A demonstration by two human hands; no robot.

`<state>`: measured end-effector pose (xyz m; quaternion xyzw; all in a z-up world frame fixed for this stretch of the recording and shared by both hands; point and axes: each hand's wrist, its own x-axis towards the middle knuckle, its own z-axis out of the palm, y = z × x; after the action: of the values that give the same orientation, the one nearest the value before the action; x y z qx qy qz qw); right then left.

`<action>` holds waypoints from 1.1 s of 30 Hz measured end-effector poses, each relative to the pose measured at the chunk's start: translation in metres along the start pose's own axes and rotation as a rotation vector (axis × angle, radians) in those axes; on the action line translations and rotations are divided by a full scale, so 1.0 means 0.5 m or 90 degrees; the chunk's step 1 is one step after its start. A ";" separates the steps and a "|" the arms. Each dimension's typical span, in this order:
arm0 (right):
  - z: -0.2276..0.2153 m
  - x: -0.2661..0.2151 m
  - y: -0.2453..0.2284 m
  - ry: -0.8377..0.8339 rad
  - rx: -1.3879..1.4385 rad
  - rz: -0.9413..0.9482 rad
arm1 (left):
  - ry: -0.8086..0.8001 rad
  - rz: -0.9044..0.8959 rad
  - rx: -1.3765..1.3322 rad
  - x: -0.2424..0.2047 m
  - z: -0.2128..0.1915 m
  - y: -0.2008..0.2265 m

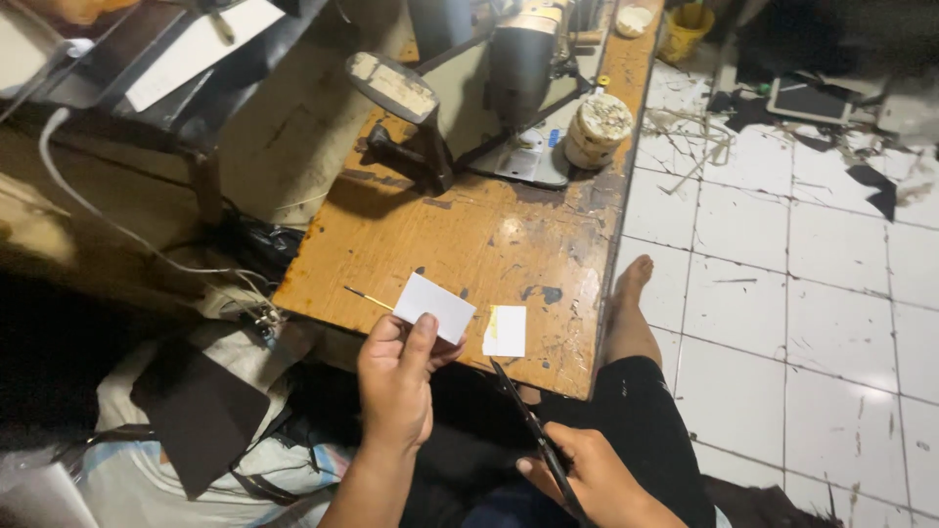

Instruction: Crafting leather components by applying glue, folding, cutting with scissors, and measuring with a ruler.

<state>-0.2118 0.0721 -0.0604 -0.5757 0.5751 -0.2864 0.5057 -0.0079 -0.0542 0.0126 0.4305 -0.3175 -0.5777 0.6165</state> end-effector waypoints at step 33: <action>-0.049 -0.040 -0.004 0.010 0.043 -0.010 | -0.203 -0.073 0.201 -0.009 0.053 -0.032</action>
<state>-0.2367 0.0844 -0.0458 -0.5605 0.5648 -0.3137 0.5180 -0.0389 -0.0537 0.0099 0.4424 -0.4723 -0.6157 0.4496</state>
